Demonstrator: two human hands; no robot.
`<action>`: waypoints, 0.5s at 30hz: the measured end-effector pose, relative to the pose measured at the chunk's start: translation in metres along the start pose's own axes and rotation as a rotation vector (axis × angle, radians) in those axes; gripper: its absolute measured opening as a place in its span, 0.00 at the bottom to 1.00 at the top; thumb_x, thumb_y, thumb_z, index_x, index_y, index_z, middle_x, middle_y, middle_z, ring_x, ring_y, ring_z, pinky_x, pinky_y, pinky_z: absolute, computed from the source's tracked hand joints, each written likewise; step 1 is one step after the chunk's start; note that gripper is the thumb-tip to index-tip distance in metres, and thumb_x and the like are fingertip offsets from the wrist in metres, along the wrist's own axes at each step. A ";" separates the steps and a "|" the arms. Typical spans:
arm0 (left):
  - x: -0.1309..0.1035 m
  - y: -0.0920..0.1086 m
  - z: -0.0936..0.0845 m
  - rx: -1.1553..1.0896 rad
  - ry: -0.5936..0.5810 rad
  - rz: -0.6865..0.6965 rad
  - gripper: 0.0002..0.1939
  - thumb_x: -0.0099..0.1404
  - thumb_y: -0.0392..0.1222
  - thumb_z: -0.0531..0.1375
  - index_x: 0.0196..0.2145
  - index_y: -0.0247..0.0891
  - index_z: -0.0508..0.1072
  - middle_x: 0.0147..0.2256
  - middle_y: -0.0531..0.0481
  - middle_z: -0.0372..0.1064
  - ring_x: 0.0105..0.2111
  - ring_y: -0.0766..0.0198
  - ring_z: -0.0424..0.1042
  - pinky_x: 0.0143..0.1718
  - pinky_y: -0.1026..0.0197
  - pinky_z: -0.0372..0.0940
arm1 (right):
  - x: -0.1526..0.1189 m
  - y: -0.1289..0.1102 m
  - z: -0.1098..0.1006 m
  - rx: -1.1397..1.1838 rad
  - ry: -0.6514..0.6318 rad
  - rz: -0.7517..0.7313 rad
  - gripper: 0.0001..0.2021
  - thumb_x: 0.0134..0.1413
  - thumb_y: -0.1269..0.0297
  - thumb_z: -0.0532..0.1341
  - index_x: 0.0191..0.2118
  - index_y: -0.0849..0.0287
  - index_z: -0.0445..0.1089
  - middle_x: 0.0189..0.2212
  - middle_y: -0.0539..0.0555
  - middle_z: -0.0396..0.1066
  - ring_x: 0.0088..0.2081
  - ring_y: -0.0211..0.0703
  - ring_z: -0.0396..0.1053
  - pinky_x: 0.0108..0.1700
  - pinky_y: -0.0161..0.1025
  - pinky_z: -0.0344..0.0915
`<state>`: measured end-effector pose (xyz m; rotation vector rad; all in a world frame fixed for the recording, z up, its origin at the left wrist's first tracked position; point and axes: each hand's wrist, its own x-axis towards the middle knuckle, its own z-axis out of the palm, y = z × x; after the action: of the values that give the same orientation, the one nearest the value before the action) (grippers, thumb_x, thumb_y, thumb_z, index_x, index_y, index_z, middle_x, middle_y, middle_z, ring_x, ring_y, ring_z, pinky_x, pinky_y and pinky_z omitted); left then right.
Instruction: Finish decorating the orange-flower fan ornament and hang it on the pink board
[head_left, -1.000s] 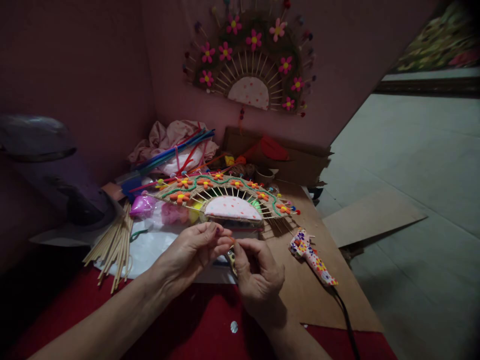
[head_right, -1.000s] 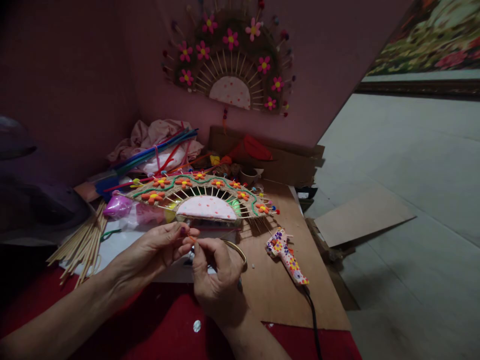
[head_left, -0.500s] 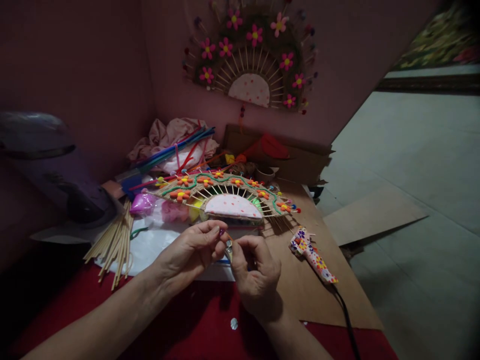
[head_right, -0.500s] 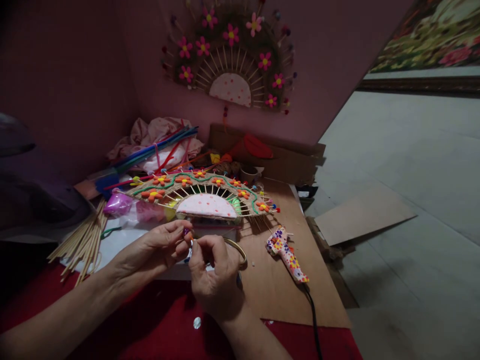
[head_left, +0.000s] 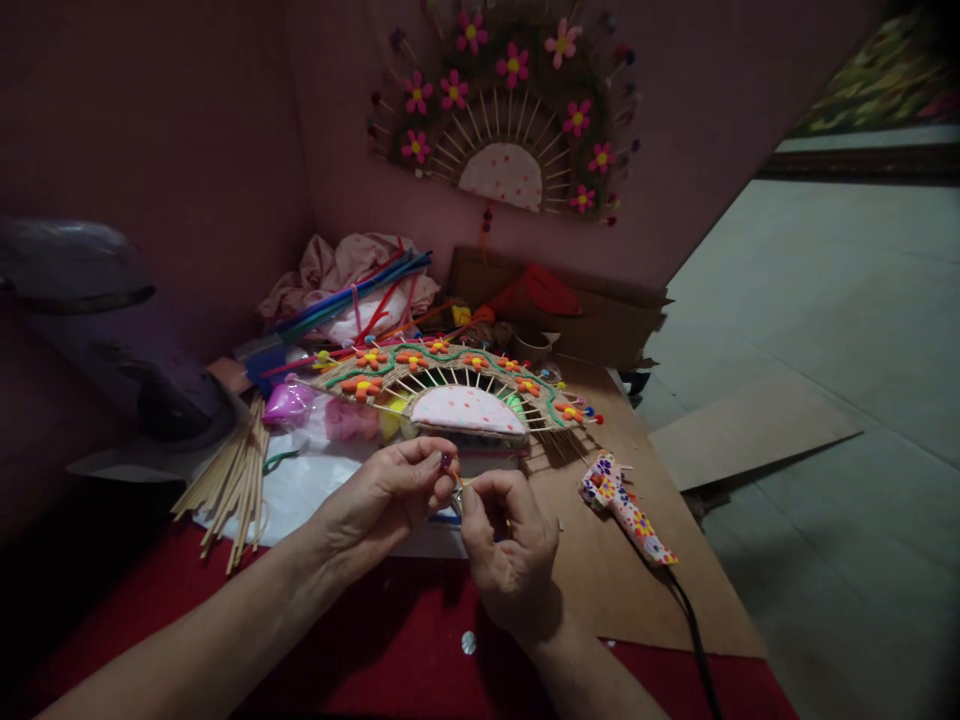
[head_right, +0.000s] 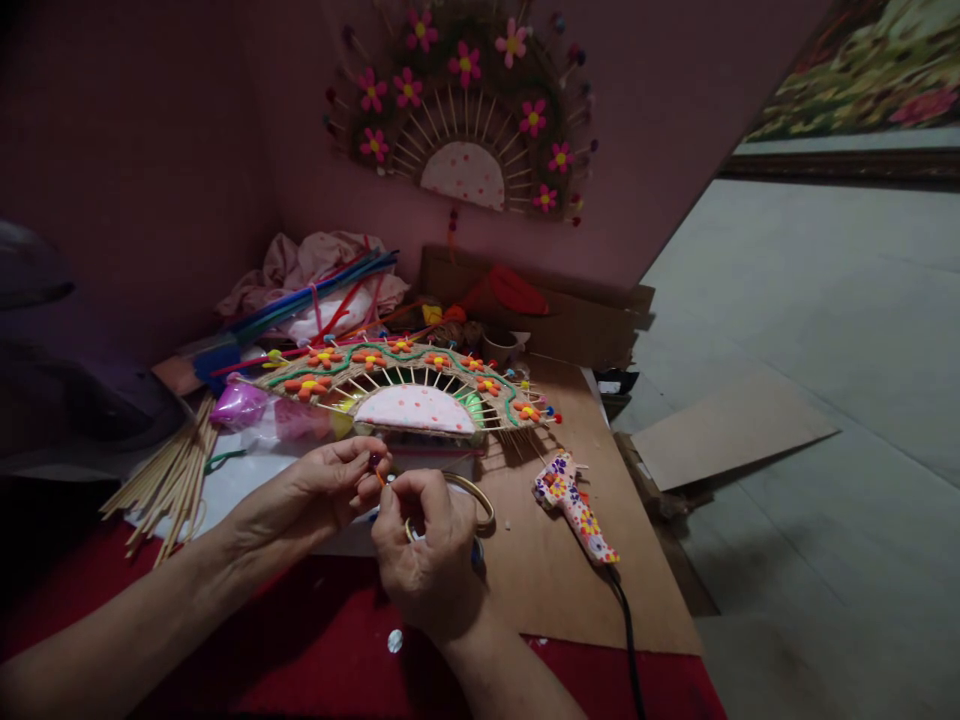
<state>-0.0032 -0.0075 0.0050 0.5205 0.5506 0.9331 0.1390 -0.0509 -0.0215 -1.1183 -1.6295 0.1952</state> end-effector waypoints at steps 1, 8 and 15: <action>0.000 0.000 0.000 0.002 0.003 0.002 0.08 0.51 0.29 0.67 0.32 0.29 0.76 0.28 0.47 0.71 0.22 0.73 0.67 0.27 0.71 0.65 | 0.000 0.000 0.000 -0.001 -0.002 -0.001 0.03 0.56 0.69 0.57 0.32 0.58 0.65 0.23 0.48 0.67 0.21 0.33 0.63 0.23 0.31 0.58; -0.001 0.000 0.001 0.008 0.028 -0.010 0.10 0.49 0.29 0.69 0.33 0.29 0.76 0.28 0.47 0.72 0.23 0.72 0.69 0.29 0.70 0.66 | -0.003 0.005 0.002 -0.011 -0.015 0.017 0.03 0.57 0.68 0.57 0.32 0.58 0.65 0.23 0.48 0.66 0.20 0.32 0.61 0.22 0.31 0.57; 0.001 -0.002 0.000 0.017 0.005 0.012 0.10 0.48 0.29 0.69 0.30 0.29 0.75 0.28 0.47 0.72 0.23 0.73 0.68 0.27 0.71 0.65 | 0.001 0.001 0.002 -0.012 0.009 -0.002 0.03 0.56 0.69 0.57 0.31 0.58 0.65 0.22 0.47 0.66 0.20 0.32 0.61 0.21 0.31 0.56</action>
<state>-0.0017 -0.0080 0.0041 0.5377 0.5611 0.9421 0.1384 -0.0490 -0.0227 -1.1252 -1.6264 0.1786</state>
